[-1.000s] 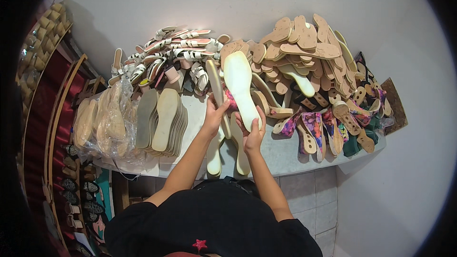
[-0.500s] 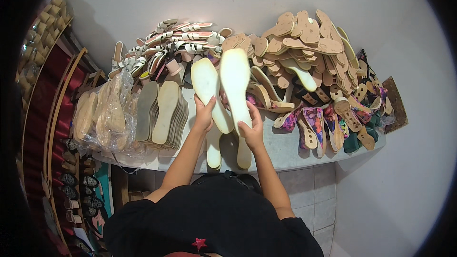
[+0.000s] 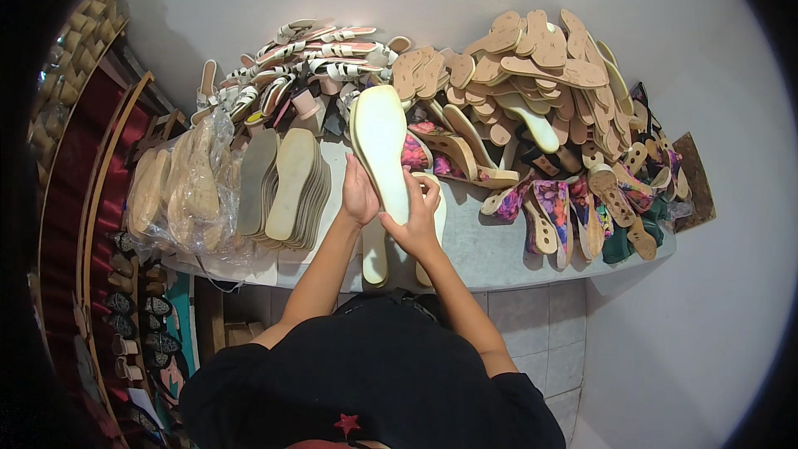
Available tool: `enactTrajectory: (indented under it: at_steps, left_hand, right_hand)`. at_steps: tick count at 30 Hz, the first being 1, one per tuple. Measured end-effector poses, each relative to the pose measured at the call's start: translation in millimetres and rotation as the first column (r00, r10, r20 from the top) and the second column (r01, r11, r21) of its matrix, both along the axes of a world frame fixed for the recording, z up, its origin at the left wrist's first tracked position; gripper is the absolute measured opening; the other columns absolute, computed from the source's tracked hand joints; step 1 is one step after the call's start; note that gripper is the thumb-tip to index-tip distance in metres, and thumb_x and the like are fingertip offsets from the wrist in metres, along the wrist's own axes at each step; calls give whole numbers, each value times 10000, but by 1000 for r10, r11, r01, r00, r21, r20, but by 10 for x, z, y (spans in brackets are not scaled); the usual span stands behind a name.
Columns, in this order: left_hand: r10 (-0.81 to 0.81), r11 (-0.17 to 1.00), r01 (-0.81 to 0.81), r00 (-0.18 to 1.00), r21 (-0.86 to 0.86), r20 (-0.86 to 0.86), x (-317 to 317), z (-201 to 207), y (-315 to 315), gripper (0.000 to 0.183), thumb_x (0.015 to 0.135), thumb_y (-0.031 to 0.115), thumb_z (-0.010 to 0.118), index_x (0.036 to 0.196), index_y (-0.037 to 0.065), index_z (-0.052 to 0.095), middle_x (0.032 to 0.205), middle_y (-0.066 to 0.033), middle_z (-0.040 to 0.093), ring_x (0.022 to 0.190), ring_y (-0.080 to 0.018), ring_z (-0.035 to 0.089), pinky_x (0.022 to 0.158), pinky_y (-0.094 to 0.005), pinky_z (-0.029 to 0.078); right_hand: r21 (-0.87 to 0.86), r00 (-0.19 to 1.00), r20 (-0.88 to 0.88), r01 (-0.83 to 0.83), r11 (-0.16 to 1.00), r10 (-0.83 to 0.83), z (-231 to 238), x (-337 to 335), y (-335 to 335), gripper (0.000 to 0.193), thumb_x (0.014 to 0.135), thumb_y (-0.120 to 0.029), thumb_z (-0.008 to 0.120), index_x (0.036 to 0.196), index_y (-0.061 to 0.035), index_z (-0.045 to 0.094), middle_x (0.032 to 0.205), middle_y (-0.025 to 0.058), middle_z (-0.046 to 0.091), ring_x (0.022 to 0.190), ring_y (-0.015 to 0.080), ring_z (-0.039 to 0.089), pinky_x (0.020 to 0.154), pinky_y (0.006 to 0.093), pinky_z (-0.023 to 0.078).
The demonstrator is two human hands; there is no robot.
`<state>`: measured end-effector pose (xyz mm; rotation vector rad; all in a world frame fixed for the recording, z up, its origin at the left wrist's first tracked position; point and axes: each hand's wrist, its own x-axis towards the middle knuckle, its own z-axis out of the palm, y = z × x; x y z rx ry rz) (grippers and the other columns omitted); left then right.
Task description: Sorting and stacking various shoe insoles and soles on a workbench.
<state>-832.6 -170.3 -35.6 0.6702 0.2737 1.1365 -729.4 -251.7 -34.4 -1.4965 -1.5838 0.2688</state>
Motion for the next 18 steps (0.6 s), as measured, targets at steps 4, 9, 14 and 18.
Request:
enactTrajectory:
  at_steps: [4,9,14,18]
  left_hand:
    - [2,1000,-3,1000,-25,-28,-5,68,-34,681,909,547,128,1232,-1,372,1072,-139,544,964,-232,552,875,-357,436]
    - [-33,999,33,999,10,-38,-22,-30,33,693,903,555,153,1278,1,331,1166,-165,503,1021,-288,529,918,-406,408]
    - [-43,999,43,998,20,-44,-28,11,17,699,902,559,155,1284,-1,326,1178,-159,495,1041,-286,523,925,-401,403]
    - [1,1000,-1,1000,-26,-22,7,57,-13,619,926,506,141,1230,20,372,1076,-131,538,978,-227,546,853,-377,462]
  right_hand:
    - [32,989,-99,-107,994,110,-50,47,37,742,606,-197,697,1264,-41,392,1168,173,339,1122,317,338,964,413,290]
    - [56,980,-147,-125,991,132,-80,44,63,725,612,-191,695,1260,-45,404,1160,169,355,1122,310,343,966,403,292]
    - [44,967,-196,-156,987,162,-59,84,70,694,633,-191,689,1248,-37,407,1170,171,369,1124,308,357,969,402,293]
    - [47,969,-185,-159,986,166,-80,104,57,703,639,-196,686,1258,-39,391,1175,168,369,1126,306,363,969,400,295]
